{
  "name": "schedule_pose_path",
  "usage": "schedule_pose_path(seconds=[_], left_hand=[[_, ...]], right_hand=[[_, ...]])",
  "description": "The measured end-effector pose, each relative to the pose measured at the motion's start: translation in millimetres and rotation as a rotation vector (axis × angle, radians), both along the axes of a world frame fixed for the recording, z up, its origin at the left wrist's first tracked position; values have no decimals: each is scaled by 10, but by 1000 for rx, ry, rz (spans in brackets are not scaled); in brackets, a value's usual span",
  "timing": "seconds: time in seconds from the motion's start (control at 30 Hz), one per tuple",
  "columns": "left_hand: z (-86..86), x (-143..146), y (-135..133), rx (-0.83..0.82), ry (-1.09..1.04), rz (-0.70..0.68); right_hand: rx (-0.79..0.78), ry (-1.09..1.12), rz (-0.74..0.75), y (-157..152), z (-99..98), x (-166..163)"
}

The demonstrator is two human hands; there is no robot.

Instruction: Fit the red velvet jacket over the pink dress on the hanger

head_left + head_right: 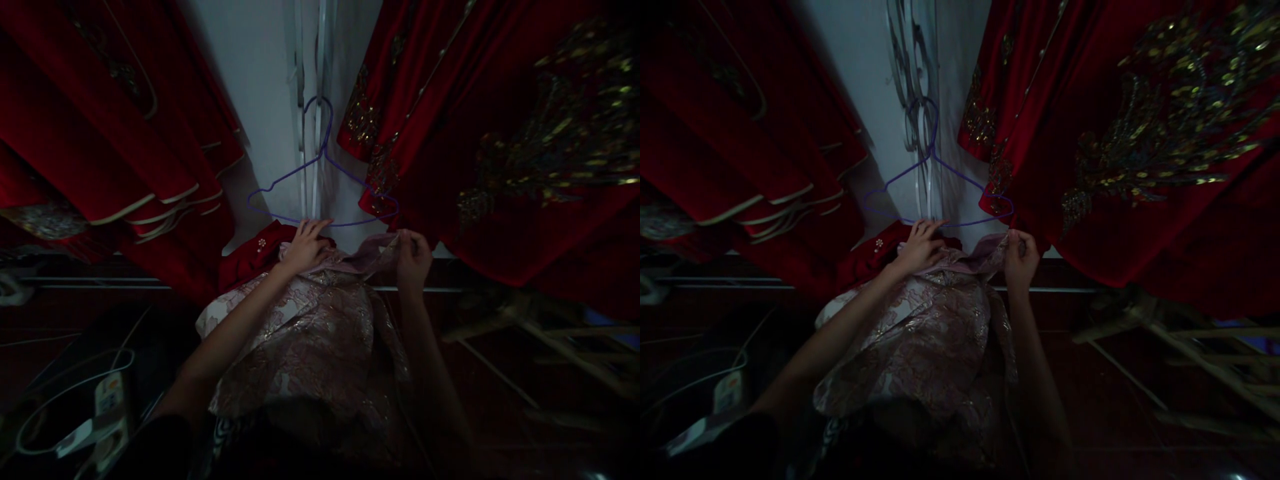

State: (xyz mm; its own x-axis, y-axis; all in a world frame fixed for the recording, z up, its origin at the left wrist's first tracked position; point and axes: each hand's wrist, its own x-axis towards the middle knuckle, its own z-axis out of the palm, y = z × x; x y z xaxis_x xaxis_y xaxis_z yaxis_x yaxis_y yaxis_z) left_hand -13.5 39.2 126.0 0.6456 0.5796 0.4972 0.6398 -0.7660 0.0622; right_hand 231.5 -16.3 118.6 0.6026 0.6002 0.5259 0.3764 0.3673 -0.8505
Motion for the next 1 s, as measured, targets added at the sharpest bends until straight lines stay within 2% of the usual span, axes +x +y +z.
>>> schedule_pose_path(seconds=[0.17, 0.3, 0.43, 0.53, 0.7, 0.8, 0.9, 1.0], left_hand=[[179, -235, -310, 8, 8, -16], [306, -364, -412, -12, -10, 7], [331, -405, -433, -50, -29, 4], [324, -410, -427, -66, -38, -9], [315, -380, -364, -108, -89, -62], [312, -332, -287, -133, -167, -85], [309, -270, -223, -165, -249, -61], [324, -228, -194, -208, -319, -30]], right_hand=[[40, 4, -144, 75, -31, 149], [16, 49, -269, 194, -157, 277], [35, 118, -233, 272, -184, 277], [83, -6, -167, 271, -27, 160], [107, -357, -96, 333, 421, -107], [94, -457, -57, 439, 611, -270], [66, -472, -13, 547, 662, -400], [21, -498, 59, 633, 626, -445]])
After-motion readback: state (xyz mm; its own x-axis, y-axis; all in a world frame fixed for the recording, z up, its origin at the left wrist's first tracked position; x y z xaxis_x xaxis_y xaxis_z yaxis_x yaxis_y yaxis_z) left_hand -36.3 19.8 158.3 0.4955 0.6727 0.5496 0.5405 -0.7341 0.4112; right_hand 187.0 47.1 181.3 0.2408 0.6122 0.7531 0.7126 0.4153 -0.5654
